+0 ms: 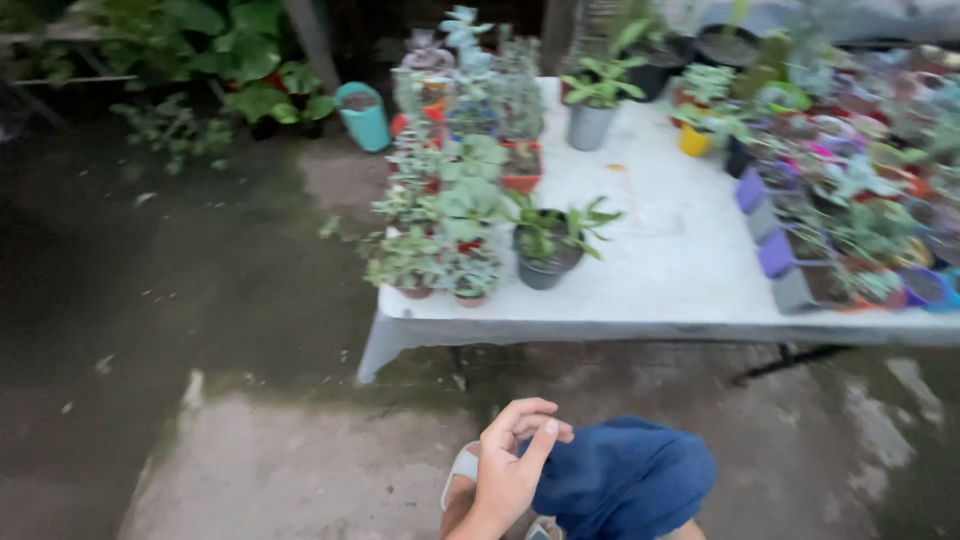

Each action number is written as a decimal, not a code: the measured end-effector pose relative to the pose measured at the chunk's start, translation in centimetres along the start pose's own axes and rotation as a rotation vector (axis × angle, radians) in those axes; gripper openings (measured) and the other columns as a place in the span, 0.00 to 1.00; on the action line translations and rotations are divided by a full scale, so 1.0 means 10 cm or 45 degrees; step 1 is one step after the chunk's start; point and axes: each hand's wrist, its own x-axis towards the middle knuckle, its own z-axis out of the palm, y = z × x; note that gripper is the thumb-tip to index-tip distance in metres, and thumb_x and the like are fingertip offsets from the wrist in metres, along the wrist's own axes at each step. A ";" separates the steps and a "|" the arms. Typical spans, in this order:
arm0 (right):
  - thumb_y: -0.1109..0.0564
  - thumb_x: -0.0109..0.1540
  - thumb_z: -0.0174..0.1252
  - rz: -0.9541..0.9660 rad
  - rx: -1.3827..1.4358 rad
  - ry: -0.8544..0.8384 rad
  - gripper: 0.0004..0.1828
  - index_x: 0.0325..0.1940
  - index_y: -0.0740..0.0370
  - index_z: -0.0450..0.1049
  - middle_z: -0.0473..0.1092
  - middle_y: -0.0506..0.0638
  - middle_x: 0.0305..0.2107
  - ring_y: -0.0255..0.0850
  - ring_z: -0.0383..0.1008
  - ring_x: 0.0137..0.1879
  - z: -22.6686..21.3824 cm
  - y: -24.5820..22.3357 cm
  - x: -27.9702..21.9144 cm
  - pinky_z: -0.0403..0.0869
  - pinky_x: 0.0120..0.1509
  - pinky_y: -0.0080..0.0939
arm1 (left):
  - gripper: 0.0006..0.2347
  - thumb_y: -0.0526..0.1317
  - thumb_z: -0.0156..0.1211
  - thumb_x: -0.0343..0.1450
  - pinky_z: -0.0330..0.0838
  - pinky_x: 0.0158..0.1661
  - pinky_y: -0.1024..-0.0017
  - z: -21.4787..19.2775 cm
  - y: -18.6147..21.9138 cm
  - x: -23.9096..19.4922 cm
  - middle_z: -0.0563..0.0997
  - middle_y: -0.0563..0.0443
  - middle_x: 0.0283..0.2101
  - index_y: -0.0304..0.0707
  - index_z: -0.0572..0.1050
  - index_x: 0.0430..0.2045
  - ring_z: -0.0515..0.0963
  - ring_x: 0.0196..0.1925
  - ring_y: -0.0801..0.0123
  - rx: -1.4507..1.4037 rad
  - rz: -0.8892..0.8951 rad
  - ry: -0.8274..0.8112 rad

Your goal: Inspecting and handling various succulent plants in a garden center or nursery setting.

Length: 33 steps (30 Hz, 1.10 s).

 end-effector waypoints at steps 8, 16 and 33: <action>0.47 0.72 0.50 -0.165 0.348 0.225 0.16 0.52 0.61 0.72 0.72 0.49 0.44 0.39 0.72 0.49 0.81 -0.73 2.03 0.74 0.55 0.42 | 0.05 0.34 0.63 0.71 0.78 0.42 0.74 -0.93 0.01 0.30 0.88 0.49 0.31 0.30 0.79 0.34 0.86 0.36 0.73 0.398 -0.049 0.178; 0.49 0.71 0.49 -0.298 0.310 0.400 0.13 0.52 0.57 0.72 0.72 0.44 0.46 0.35 0.73 0.52 1.57 -1.08 2.67 0.73 0.59 0.38 | 0.10 0.33 0.64 0.69 0.81 0.41 0.73 -1.29 -0.10 0.86 0.84 0.42 0.45 0.29 0.78 0.43 0.86 0.40 0.70 0.681 0.125 0.185; 0.49 0.71 0.49 -0.363 0.324 0.608 0.15 0.52 0.61 0.73 0.75 0.48 0.46 0.39 0.75 0.52 1.36 -0.97 3.00 0.75 0.59 0.42 | 0.34 0.31 0.63 0.68 0.80 0.33 0.71 -1.14 -0.60 1.66 0.79 0.39 0.49 0.30 0.51 0.68 0.85 0.37 0.65 0.443 0.005 0.181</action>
